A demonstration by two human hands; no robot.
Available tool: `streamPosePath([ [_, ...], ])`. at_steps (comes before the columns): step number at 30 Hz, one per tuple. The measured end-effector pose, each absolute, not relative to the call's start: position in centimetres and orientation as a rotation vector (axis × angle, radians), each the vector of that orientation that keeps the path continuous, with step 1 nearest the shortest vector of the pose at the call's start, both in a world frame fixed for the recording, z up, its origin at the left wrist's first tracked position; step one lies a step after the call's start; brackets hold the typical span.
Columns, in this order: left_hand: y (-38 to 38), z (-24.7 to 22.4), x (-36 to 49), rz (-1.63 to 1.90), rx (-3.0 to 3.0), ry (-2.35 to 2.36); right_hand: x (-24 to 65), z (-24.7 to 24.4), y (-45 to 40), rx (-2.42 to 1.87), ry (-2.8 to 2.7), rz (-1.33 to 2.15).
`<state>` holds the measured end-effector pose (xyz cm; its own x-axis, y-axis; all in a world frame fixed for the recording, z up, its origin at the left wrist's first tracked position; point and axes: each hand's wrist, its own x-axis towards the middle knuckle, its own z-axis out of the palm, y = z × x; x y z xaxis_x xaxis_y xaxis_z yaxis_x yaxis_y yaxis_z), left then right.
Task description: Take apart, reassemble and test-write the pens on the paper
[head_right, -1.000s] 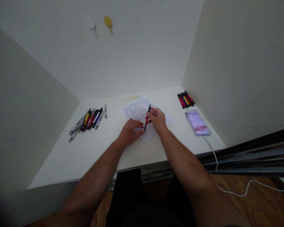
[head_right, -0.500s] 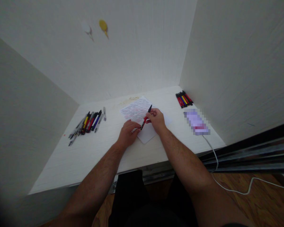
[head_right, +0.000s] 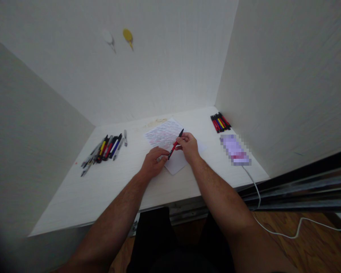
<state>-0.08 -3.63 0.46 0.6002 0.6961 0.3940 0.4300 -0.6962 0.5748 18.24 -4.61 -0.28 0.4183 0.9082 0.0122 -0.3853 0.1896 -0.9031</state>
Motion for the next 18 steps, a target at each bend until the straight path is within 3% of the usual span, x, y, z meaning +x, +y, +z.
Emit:
streamPosePath([
  [18,-2.5,-0.9,0.2,0.94,2.404,1.031,18.2,-0.8,-4.8,-1.117,-0.845,1.034],
])
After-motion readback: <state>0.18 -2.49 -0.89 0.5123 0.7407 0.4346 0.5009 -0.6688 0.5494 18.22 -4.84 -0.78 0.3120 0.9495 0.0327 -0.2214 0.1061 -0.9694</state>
